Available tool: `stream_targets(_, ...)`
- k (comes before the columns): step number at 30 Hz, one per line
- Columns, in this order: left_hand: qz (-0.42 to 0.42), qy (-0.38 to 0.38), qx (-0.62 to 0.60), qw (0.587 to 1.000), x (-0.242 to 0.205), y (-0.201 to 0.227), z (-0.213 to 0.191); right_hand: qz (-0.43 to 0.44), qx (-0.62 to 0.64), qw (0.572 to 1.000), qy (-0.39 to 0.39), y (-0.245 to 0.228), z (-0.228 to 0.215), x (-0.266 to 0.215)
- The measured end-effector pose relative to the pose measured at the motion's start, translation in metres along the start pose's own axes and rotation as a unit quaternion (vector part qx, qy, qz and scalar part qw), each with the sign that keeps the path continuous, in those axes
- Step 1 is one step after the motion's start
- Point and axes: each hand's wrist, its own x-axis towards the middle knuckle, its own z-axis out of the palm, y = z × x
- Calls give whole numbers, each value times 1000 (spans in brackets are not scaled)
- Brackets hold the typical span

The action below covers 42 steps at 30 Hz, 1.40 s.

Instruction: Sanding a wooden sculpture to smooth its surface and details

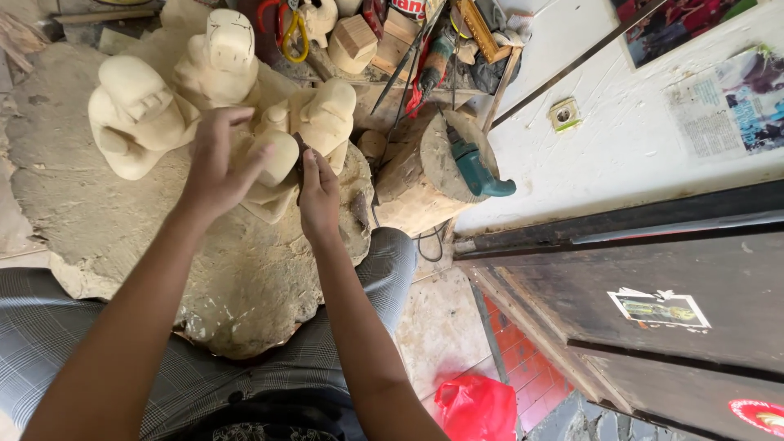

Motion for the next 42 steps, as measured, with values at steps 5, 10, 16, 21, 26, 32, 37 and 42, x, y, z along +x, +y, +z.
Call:
stream_targets(5, -33, -124, -18, 992, 8, 16, -3, 27, 4, 998, 48, -3, -2, -4)
stream_targets(10, -94, -121, -29, 988, 7, 10, -1, 62, -57, 992, 97, -37, -2, -43)
stream_targets(16, -122, -133, -18, 983, 3, 2, -3, 50, -105, 991, 66, -32, 12, -86)
stream_targets(21, -244, -66, -128, 959, -9, 38, -9, -2, -150, 987, 59, -45, 41, -78)
stream_targets(26, -284, -44, -157, 945, -20, 99, -4, -7, -106, 994, 26, -5, 14, -31)
stream_targets(32, -313, -103, -60, 942, -46, 92, -7, -8, -116, 993, -26, -14, -4, 2)
stream_targets(37, -296, -106, 68, 947, -26, 71, -16, 8, -68, 998, 7, -22, -3, -7)
stream_targets(42, -124, -76, 53, 988, 2, 29, 4, -5, -42, 997, 65, -34, -9, -18)
